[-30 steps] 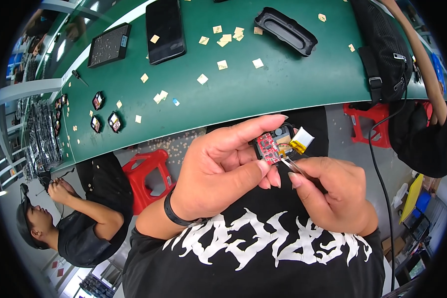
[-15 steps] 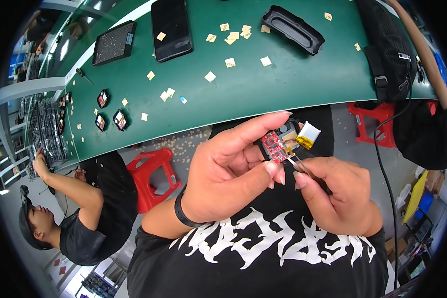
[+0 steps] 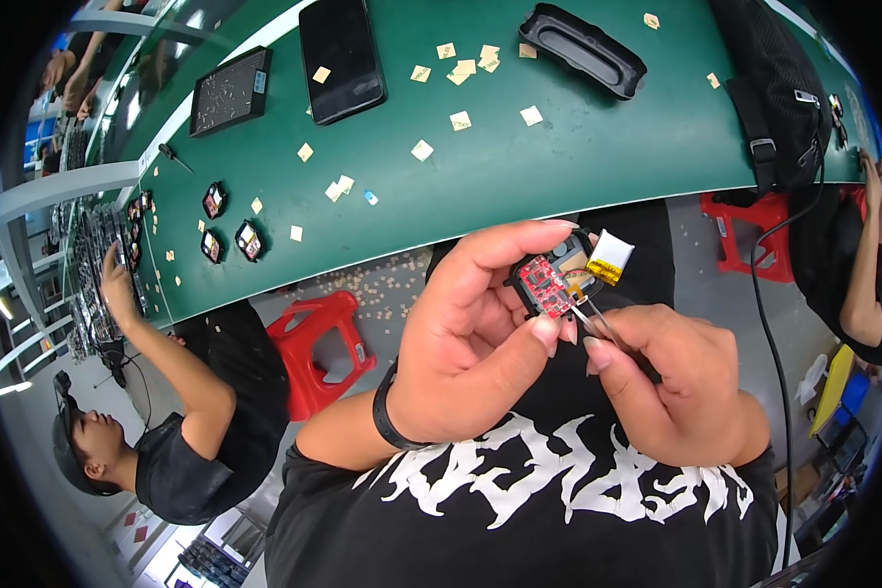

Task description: The recorder is assembling small electronic components, specifically attaching a small battery and circuit board into a plastic casing using tweezers and hands.

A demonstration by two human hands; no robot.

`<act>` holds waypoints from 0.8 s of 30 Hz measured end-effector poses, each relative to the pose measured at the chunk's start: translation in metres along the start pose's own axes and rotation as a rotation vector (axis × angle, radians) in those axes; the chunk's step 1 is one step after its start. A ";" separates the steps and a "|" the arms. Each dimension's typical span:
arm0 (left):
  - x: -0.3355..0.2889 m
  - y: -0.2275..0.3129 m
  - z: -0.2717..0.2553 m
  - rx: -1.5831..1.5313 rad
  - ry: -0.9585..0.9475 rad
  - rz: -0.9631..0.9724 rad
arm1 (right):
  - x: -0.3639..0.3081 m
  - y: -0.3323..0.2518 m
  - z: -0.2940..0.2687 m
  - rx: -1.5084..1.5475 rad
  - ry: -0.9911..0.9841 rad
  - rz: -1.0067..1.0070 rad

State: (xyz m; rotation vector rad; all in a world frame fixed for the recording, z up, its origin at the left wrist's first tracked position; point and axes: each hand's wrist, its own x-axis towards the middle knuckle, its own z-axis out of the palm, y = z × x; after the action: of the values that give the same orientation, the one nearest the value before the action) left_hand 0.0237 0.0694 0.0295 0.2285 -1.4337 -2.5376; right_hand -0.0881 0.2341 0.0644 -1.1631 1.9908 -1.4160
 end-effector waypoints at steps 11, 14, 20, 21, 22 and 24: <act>-0.003 -0.007 0.000 0.053 -0.012 0.056 | -0.001 -0.005 0.006 0.052 0.027 0.030; -0.004 -0.008 0.000 0.093 -0.003 0.093 | -0.001 -0.008 0.003 0.061 -0.015 0.073; -0.007 -0.004 -0.001 0.120 0.023 0.039 | 0.006 -0.015 -0.015 0.011 -0.147 0.127; -0.007 -0.003 -0.001 0.113 0.030 0.024 | 0.007 -0.016 -0.020 0.018 -0.180 0.158; -0.007 -0.002 -0.002 0.115 0.034 0.025 | 0.008 -0.017 -0.024 0.025 -0.214 0.189; -0.007 0.001 -0.005 0.225 -0.050 0.011 | 0.008 -0.019 -0.030 -0.006 -0.237 0.204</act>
State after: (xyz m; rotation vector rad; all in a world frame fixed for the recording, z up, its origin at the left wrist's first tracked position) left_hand 0.0317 0.0663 0.0279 0.1936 -1.7357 -2.3874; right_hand -0.1071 0.2418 0.0940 -1.0427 1.8873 -1.1178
